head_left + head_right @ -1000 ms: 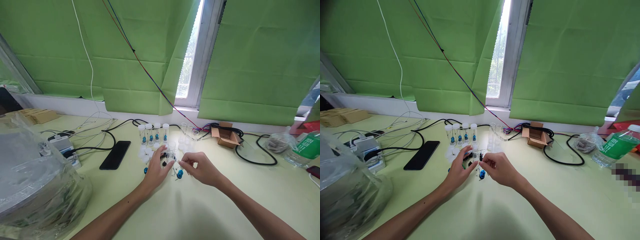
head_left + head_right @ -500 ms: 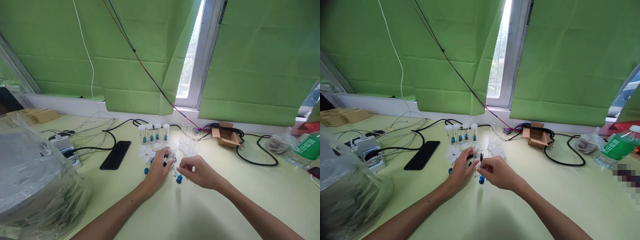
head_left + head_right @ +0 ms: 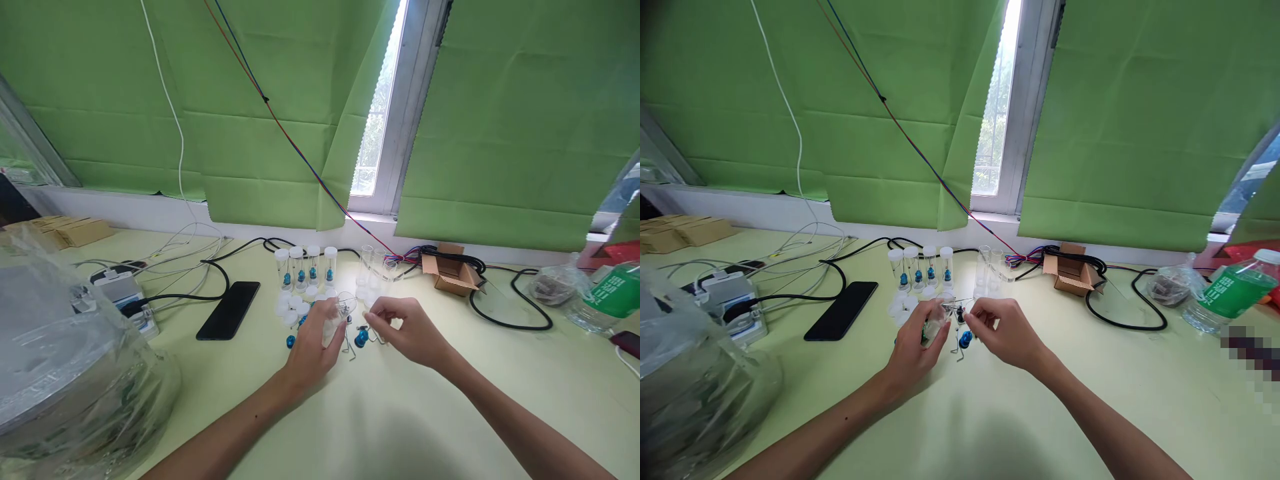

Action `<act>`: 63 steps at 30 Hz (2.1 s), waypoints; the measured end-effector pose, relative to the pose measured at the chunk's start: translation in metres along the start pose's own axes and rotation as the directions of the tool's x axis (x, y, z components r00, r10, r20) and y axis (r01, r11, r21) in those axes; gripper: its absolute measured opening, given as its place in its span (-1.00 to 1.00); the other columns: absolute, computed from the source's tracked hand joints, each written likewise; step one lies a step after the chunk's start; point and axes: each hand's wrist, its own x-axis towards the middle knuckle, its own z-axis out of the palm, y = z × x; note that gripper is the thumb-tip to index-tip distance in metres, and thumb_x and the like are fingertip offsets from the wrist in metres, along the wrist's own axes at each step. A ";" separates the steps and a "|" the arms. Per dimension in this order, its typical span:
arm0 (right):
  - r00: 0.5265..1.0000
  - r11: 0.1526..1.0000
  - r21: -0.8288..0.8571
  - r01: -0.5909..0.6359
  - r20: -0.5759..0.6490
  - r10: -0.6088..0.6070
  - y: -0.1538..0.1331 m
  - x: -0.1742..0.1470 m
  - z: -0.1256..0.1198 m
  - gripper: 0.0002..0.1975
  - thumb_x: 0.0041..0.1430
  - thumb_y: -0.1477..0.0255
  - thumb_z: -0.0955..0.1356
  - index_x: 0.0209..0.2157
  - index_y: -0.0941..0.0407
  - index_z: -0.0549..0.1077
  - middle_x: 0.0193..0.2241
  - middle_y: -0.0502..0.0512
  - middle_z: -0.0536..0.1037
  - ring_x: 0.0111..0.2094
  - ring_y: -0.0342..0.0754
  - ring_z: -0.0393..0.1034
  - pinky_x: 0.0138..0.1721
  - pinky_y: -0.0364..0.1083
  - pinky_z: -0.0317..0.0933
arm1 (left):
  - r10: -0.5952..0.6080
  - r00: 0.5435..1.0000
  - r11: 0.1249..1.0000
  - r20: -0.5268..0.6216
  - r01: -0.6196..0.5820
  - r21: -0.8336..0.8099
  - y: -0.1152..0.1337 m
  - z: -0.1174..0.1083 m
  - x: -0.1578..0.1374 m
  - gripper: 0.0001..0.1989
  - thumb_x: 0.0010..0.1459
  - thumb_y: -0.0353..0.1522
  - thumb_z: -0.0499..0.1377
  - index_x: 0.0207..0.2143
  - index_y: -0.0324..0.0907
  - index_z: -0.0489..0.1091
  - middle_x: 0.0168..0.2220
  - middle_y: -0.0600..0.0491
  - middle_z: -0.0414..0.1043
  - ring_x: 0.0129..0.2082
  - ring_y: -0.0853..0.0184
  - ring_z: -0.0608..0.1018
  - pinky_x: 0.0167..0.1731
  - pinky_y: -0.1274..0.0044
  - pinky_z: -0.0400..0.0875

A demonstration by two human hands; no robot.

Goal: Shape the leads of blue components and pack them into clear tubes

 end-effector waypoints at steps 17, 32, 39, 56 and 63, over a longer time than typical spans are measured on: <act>0.884 0.894 0.442 0.080 -0.446 0.141 0.008 0.007 -0.020 -0.76 0.21 0.35 0.39 -0.50 0.14 0.39 -0.68 -0.09 0.33 -0.69 -0.20 0.23 -0.69 -0.20 0.07 | 0.028 0.989 0.999 0.144 -0.034 0.037 -0.004 0.003 -0.007 -0.65 0.20 -0.40 0.12 0.05 -0.13 0.22 -0.32 0.09 0.30 -0.54 0.46 0.32 -0.51 0.58 0.27; 0.920 0.849 0.527 -0.042 -0.311 0.238 0.015 0.007 -0.005 -0.73 0.16 0.28 0.42 -0.51 0.14 0.40 -0.69 -0.10 0.32 -0.70 -0.21 0.18 -0.69 -0.19 0.04 | 0.097 0.987 0.995 0.125 -0.097 -0.006 -0.001 0.002 -0.008 -0.65 0.21 -0.39 0.11 0.06 -0.12 0.21 -0.37 0.10 0.28 -0.56 0.46 0.30 -0.52 0.58 0.30; 0.939 0.861 0.504 -0.068 -0.258 0.226 0.017 0.005 0.000 -0.72 0.15 0.25 0.42 -0.50 0.14 0.40 -0.71 -0.09 0.34 -0.70 -0.20 0.19 -0.69 -0.19 0.04 | 0.107 0.986 0.994 0.127 -0.105 -0.021 -0.001 0.002 -0.009 -0.63 0.20 -0.41 0.12 0.06 -0.13 0.22 -0.36 0.10 0.28 -0.55 0.45 0.31 -0.51 0.58 0.30; 0.958 0.891 0.443 -0.099 -0.198 0.205 0.017 0.003 0.003 -0.70 0.12 0.23 0.43 -0.53 0.15 0.42 -0.74 -0.06 0.36 -0.73 -0.20 0.19 -0.71 -0.19 0.08 | 0.133 0.987 0.991 0.091 -0.132 -0.019 0.002 0.001 -0.009 -0.63 0.21 -0.39 0.13 0.07 -0.12 0.22 -0.35 0.07 0.32 -0.54 0.44 0.32 -0.54 0.59 0.30; 0.963 0.897 0.429 -0.106 -0.181 0.201 0.014 0.003 0.007 -0.64 0.08 0.15 0.43 -0.54 0.14 0.41 -0.74 -0.06 0.35 -0.74 -0.19 0.20 -0.73 -0.18 0.11 | 0.134 0.987 0.991 0.088 -0.132 -0.035 0.002 0.001 -0.011 -0.60 0.20 -0.40 0.15 0.09 -0.11 0.21 -0.34 0.06 0.32 -0.53 0.43 0.33 -0.53 0.58 0.31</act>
